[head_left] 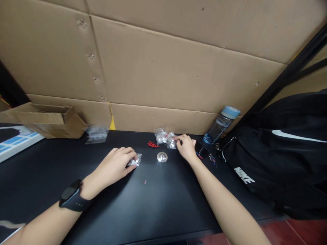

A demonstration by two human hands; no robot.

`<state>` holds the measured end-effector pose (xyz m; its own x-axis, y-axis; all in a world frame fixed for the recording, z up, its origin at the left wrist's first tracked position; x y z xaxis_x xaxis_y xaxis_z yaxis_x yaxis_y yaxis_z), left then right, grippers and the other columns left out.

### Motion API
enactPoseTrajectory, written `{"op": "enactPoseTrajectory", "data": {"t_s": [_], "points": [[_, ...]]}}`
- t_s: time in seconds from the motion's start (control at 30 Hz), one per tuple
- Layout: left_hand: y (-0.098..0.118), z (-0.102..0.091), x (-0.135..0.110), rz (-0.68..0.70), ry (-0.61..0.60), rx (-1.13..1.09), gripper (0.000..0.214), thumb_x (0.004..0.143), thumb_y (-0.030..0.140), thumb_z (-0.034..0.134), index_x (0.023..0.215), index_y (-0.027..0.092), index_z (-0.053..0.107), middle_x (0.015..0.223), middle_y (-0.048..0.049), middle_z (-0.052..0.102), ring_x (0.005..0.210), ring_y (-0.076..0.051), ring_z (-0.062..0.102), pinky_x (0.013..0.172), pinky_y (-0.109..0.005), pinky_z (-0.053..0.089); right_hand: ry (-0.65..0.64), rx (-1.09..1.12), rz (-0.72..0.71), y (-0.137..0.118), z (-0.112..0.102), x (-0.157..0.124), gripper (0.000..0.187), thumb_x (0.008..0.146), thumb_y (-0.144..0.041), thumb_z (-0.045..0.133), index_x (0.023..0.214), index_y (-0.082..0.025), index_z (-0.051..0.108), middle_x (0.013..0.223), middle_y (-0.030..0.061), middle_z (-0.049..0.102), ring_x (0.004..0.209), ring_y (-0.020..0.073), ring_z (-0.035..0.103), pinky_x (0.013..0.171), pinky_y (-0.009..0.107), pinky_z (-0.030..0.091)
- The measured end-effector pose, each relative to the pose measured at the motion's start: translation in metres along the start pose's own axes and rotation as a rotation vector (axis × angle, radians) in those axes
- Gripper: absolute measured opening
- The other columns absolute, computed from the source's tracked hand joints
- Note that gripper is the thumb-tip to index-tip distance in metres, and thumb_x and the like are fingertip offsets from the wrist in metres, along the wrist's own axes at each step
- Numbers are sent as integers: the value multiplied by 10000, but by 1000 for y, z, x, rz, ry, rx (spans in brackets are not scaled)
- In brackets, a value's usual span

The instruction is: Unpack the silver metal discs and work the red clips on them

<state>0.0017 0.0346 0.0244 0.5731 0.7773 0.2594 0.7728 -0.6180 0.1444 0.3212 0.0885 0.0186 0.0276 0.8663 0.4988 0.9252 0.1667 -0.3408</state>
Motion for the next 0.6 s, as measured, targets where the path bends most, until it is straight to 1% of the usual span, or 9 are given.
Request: {"op": "enactPoseTrajectory", "data": {"t_s": [0.07,0.13,0.17,0.23,0.27,0.3,0.37,0.5,0.6], "points": [[1,0,0,10,-9,-1,154,957,351,600,1025,288,722,1106,-25,735,982,-241,690,855,-358,440,-30,7,-34,-3,-6,-2,220,920,-149,585,979,-250,771,1082,68,710,1064,263,603,903,416,339],[1,2,-1,26,-17,-10,195,964,314,567,1077,303,726,1159,-21,748,1009,-238,711,868,-361,459,-82,48,-130,-13,-13,-6,221,907,-136,606,1032,-232,762,1121,83,696,1092,272,606,920,421,387],[0,3,-1,36,-14,-18,228,966,284,549,1111,308,724,1193,-21,750,1041,-238,715,880,-364,467,-152,97,-208,-20,-15,-10,217,909,-140,616,1052,-223,756,1126,87,691,1084,264,616,921,411,420],[-1,6,-1,50,6,-32,309,968,228,517,1190,312,714,1267,-28,741,1129,-240,706,922,-373,480,-355,229,-371,-39,-16,-22,199,922,-170,648,1089,-218,745,1116,82,692,1031,231,648,912,373,486],[-3,7,-1,52,23,-35,339,968,213,511,1226,308,708,1302,-37,730,1169,-244,694,948,-381,484,-446,282,-425,-48,-16,-29,204,922,-194,677,1113,-224,742,1112,76,695,1011,220,660,915,360,511],[-4,8,-1,54,38,-34,359,968,206,513,1258,303,702,1332,-48,716,1203,-252,679,974,-391,486,-505,314,-459,-55,-16,-35,233,913,-209,708,1143,-230,737,1120,75,697,1013,217,667,929,357,526],[-5,11,0,70,48,-24,382,969,202,525,1299,299,692,1381,-63,683,1237,-270,654,1009,-412,487,-532,334,-480,-67,-15,-44,282,905,-189,727,1184,-235,731,1145,81,700,1052,221,672,972,367,535],[0,12,2,140,33,-46,418,990,161,504,1341,315,670,1378,-68,654,1212,-257,645,999,-396,498,-519,373,-494,-82,-6,-54,279,940,-115,656,1180,-237,732,1151,76,701,1078,203,679,1008,353,534],[7,7,2,151,49,-69,415,1008,140,485,1340,314,662,1339,-70,654,1184,-244,642,982,-381,492,-498,357,-463,-84,-1,-57,314,913,-169,722,1215,-256,718,1277,87,649,1165,218,653,1055,367,514]]}}
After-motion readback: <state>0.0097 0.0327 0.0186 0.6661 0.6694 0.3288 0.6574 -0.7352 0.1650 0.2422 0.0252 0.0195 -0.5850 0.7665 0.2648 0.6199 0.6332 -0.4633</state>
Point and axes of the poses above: each hand's wrist, its own x-axis towards the middle knuckle, its own z-axis out of the palm, y = z × x, the point moved 5 cm from there along x, towards the middle knuckle
